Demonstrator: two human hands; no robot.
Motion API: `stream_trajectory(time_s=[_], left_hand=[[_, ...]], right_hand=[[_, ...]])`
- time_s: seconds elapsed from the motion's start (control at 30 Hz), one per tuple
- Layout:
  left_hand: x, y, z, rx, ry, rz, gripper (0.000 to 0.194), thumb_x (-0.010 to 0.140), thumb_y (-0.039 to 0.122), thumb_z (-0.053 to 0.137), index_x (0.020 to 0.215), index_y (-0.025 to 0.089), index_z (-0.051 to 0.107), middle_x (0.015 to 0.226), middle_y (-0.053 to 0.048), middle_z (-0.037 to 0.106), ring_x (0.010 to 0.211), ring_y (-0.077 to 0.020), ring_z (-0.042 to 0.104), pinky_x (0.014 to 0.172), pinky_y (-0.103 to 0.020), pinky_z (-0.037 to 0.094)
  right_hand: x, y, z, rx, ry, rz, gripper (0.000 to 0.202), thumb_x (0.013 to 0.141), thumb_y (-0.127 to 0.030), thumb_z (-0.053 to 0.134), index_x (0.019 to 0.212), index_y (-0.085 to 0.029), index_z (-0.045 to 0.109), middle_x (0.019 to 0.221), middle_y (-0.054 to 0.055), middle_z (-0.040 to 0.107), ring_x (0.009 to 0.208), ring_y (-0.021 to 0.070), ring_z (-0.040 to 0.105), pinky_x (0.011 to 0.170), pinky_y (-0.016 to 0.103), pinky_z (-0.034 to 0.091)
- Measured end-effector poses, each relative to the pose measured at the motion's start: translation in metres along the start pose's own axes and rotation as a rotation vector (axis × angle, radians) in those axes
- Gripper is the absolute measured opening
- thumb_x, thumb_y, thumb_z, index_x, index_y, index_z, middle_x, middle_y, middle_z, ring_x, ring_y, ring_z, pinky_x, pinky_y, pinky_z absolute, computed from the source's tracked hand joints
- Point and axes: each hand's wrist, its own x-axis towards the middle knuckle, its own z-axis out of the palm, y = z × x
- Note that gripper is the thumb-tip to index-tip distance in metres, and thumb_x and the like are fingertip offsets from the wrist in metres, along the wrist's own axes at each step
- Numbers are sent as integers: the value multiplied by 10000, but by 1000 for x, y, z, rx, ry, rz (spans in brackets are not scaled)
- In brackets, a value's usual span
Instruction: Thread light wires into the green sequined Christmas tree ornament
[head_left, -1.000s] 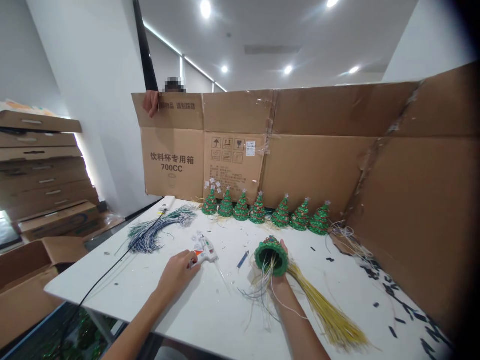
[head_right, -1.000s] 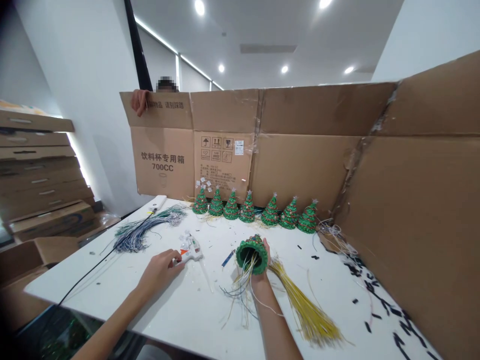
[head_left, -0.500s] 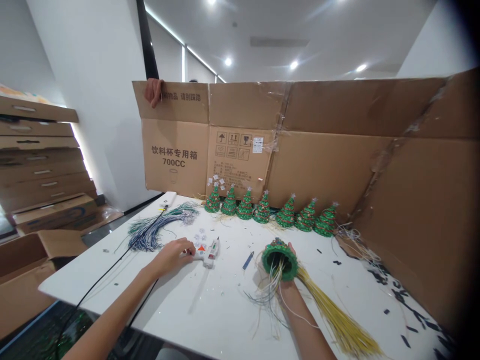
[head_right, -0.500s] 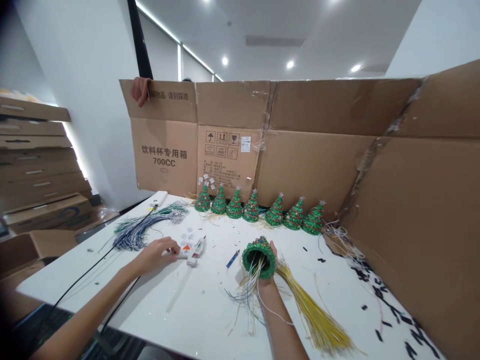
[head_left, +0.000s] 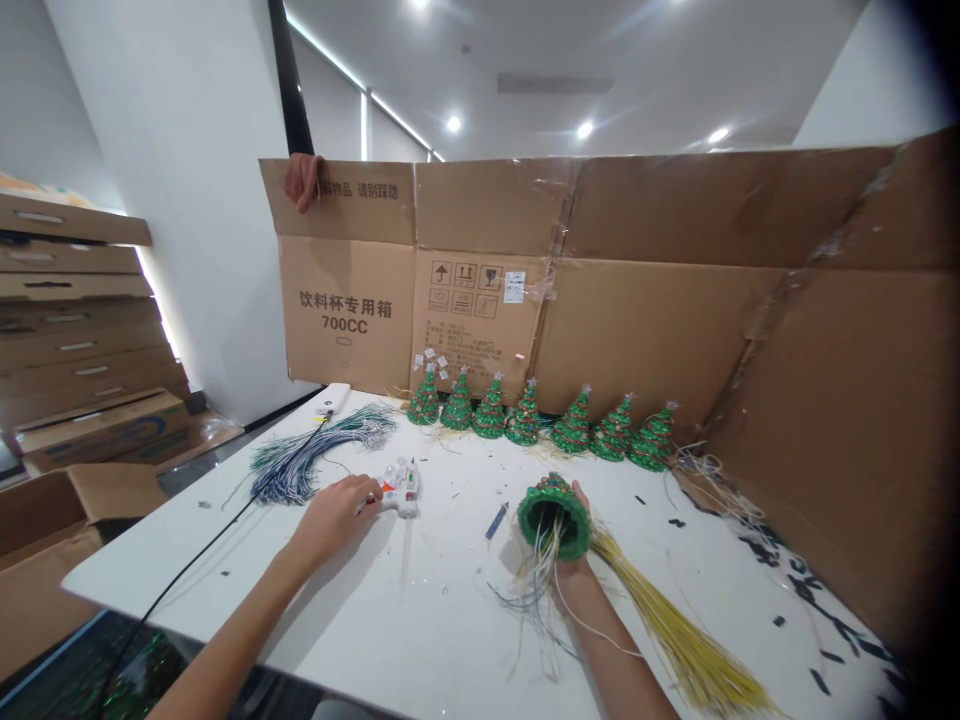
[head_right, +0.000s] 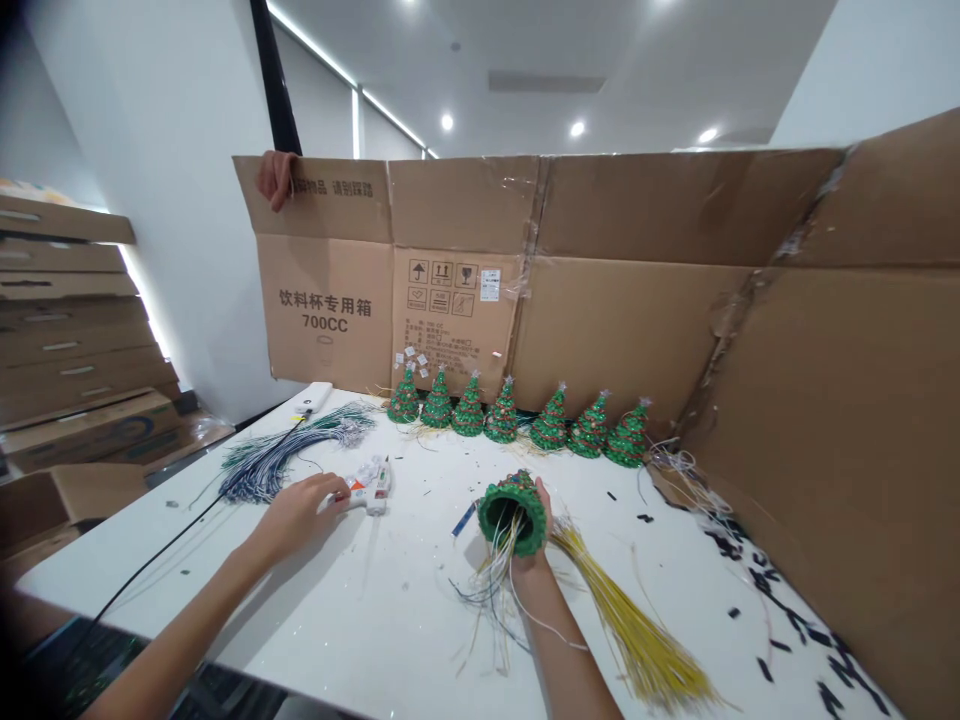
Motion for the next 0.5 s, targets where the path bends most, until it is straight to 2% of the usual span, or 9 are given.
stream_trajectory(time_s=[0.07, 0.13, 0.23, 0.3, 0.4, 0.5], left_hand=[[4, 29, 8, -20, 82, -24, 153, 963, 335, 567, 906, 251, 681, 946, -57, 722, 890, -246, 642, 749, -320, 433], [12, 65, 23, -74, 138, -14, 167, 976, 359, 559, 912, 249, 667, 911, -53, 719, 886, -238, 650, 773, -329, 444], [31, 120, 53, -201, 169, 35, 237, 983, 428, 568, 862, 243, 651, 808, -25, 708, 755, -194, 651, 739, -322, 458], [47, 147, 73, -295, 192, 66, 264, 963, 479, 603, 864, 240, 655, 795, -24, 714, 723, -184, 653, 726, -319, 469], [67, 165, 97, -434, 229, 81, 313, 989, 483, 565, 825, 232, 654, 774, -27, 718, 686, -170, 648, 703, -310, 483], [74, 162, 109, -560, 223, 95, 357, 1007, 470, 532, 783, 219, 649, 730, -21, 707, 642, -155, 634, 639, -285, 482]], right_hand=[[-2, 3, 2, 10, 3, -12, 349, 995, -420, 651, 1255, -187, 638, 1242, 93, 669, 1016, 224, 689, 870, 429, 600], [-5, 5, 5, 17, 7, -21, 298, 986, -459, 649, 1110, -190, 682, 1061, 51, 715, 886, 191, 700, 810, 392, 605], [-10, 7, 11, 8, 0, -25, 255, 932, -484, 691, 864, -238, 696, 806, -22, 728, 727, 165, 697, 752, 348, 611], [-14, 7, 16, -14, -12, -19, 251, 900, -487, 716, 814, -253, 693, 761, -40, 735, 688, 164, 700, 733, 331, 611], [-19, 7, 21, -50, -29, -20, 255, 896, -502, 715, 825, -258, 690, 769, -49, 750, 686, 163, 709, 738, 323, 608], [-21, 6, 25, -80, -38, -20, 284, 894, -513, 711, 790, -251, 677, 726, -46, 742, 653, 158, 696, 726, 323, 602]])
